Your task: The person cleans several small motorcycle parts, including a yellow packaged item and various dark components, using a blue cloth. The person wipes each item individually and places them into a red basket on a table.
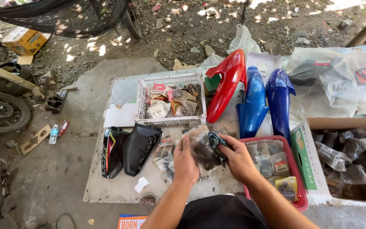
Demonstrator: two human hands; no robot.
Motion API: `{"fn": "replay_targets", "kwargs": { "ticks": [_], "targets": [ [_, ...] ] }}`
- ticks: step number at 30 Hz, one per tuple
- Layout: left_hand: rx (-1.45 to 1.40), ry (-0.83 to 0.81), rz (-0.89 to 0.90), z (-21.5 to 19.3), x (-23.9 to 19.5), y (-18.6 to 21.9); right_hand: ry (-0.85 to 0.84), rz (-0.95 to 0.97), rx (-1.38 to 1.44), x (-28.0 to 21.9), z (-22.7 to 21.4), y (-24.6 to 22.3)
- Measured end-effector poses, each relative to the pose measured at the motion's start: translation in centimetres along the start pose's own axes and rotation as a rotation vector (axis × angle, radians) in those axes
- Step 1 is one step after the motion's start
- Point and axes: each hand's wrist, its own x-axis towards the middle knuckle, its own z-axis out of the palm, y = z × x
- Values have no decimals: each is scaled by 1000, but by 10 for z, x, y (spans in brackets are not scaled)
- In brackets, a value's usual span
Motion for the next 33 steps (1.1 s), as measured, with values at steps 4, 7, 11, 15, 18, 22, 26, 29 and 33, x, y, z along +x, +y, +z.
{"fn": "replay_targets", "kwargs": {
  "ticks": [4,7,11,15,18,22,26,29,33],
  "targets": [
    [41,-23,-131,11,-17,0,104,-16,92,-10,18,-8],
    [131,-91,-200,15,-16,-2,123,-92,0,-1,18,-13],
    [63,-60,-77,13,-14,6,-42,-527,-423,-5,12,-13],
    [108,59,45,-15,21,1,-266,-562,-635,-23,4,-17],
    [375,25,123,-28,31,-3,-355,-499,-693,-14,-11,-35],
    [250,46,95,-1,11,5,-91,-543,-567,0,3,-29],
    [120,28,41,1,18,16,-189,-731,-570,-29,23,-37],
    [136,38,79,-14,32,19,-350,-704,-580,-45,14,-37],
    [178,-58,-5,-6,15,22,-175,-611,-583,-34,7,-39]
  ]
}}
